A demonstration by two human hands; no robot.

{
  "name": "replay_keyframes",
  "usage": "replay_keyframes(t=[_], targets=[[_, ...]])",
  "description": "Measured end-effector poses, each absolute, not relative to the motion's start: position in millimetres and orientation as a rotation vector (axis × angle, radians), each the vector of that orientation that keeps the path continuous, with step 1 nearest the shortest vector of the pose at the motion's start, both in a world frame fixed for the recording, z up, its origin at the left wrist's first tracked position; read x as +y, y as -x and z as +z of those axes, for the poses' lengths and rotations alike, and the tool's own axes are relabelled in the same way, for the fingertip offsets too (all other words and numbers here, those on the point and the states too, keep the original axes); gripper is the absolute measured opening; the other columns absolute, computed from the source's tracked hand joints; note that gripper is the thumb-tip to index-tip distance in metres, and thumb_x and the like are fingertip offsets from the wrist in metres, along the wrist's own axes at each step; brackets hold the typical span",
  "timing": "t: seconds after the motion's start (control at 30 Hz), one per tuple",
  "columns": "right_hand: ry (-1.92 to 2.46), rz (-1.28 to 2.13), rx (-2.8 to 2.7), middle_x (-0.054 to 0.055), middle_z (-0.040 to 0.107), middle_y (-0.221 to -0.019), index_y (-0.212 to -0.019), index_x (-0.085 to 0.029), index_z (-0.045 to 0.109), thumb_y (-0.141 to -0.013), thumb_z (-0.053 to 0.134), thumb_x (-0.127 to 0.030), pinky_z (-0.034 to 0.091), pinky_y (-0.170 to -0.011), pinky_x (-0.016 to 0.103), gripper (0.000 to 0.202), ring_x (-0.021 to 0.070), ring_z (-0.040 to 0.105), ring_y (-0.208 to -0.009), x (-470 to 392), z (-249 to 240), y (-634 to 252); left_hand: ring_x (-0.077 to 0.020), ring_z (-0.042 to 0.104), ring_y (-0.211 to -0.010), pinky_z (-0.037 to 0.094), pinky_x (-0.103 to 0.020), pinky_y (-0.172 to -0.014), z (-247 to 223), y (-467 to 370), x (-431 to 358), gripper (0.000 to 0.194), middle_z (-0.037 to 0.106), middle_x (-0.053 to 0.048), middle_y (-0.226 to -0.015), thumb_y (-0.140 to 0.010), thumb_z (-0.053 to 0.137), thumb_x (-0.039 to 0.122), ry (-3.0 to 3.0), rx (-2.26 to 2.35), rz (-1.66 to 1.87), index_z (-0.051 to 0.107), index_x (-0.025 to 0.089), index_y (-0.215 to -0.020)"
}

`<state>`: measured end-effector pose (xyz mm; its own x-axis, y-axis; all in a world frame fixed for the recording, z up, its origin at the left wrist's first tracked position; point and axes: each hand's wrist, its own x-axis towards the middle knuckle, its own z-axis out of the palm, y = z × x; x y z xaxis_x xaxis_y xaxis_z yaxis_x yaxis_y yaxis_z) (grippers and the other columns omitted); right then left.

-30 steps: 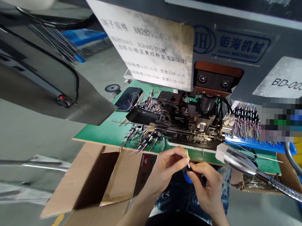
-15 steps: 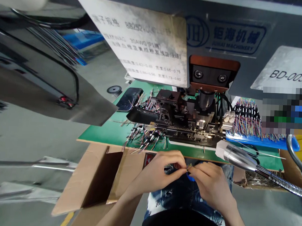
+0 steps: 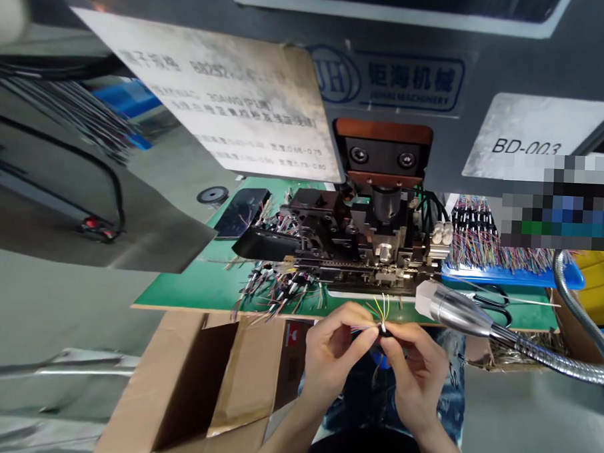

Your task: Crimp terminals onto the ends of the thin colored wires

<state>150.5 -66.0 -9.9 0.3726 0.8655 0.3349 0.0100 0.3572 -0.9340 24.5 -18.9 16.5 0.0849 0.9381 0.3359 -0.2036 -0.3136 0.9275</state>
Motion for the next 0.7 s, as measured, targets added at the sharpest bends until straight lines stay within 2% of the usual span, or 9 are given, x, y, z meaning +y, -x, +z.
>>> replay_keyframes(t=[0.17, 0.33, 0.4, 0.53, 0.6, 0.7], targets=[[1.046, 0.720, -1.150, -0.001, 0.083, -0.090, -0.113, -0.032, 0.086, -0.096, 0.076, -0.008, 0.058, -0.061, 0.019, 0.030, 0.0141, 0.076, -0.077, -61, -5, -155, -0.0151, 0.062, -0.072, 0.051, -0.022, -0.068, 22, -18, -14, 0.015, 0.067, -0.001, -0.075, -0.091, 0.078, 0.018, -1.256, 0.803, 1.252, 0.072, 0.017, -0.078], [1.079, 0.728, -1.219, 0.003, 0.080, -0.099, -0.113, -0.033, 0.085, -0.098, 0.074, -0.011, 0.053, -0.050, 0.019, 0.029, 0.0145, 0.073, -0.073, -60, -6, -158, -0.0158, 0.065, -0.075, 0.053, -0.023, -0.071, 20, -11, -10, 0.013, 0.068, -0.001, -0.080, -0.092, 0.079, 0.024, -1.197, 0.796, 1.146, 0.073, 0.018, -0.083], [1.120, 0.715, -1.205, 0.004, 0.077, -0.104, -0.112, -0.032, 0.086, -0.100, 0.074, -0.014, 0.055, -0.049, 0.021, 0.025, 0.0126, 0.069, -0.065, -60, -8, -158, -0.0187, 0.071, -0.086, 0.057, -0.025, -0.078, 15, -11, -12, 0.008, 0.075, -0.004, -0.091, -0.094, 0.077, 0.027, -1.196, 0.818, 1.133, 0.077, 0.019, -0.093], [1.188, 0.587, -1.211, 0.006, 0.074, -0.114, -0.117, -0.034, 0.086, -0.101, 0.072, -0.016, 0.060, -0.052, 0.025, 0.027, 0.0110, 0.067, -0.060, -58, -14, -157, -0.0272, 0.076, -0.112, 0.059, -0.035, -0.100, 6, -13, -18, 0.020, 0.082, -0.012, -0.120, -0.098, 0.072, 0.032, -1.242, 0.902, 1.040, 0.083, 0.019, -0.110], [1.194, 0.519, -1.251, 0.005, 0.073, -0.117, -0.121, -0.036, 0.085, -0.102, 0.071, -0.013, 0.063, -0.056, 0.026, 0.033, 0.0102, 0.068, -0.060, -58, -14, -157, -0.0294, 0.076, -0.113, 0.057, -0.038, -0.104, 5, -14, -20, 0.023, 0.083, -0.014, -0.119, -0.100, 0.069, 0.034, -1.267, 0.936, 1.011, 0.084, 0.018, -0.107], [1.199, 0.439, -1.314, 0.004, 0.070, -0.119, -0.124, -0.036, 0.084, -0.101, 0.069, -0.009, 0.065, -0.060, 0.024, 0.039, 0.0076, 0.070, -0.058, -59, -12, -157, -0.0278, 0.075, -0.099, 0.058, -0.036, -0.095, 10, -15, -20, 0.027, 0.082, -0.012, -0.100, -0.101, 0.065, 0.036, -1.294, 0.948, 0.997, 0.082, 0.017, -0.093]])
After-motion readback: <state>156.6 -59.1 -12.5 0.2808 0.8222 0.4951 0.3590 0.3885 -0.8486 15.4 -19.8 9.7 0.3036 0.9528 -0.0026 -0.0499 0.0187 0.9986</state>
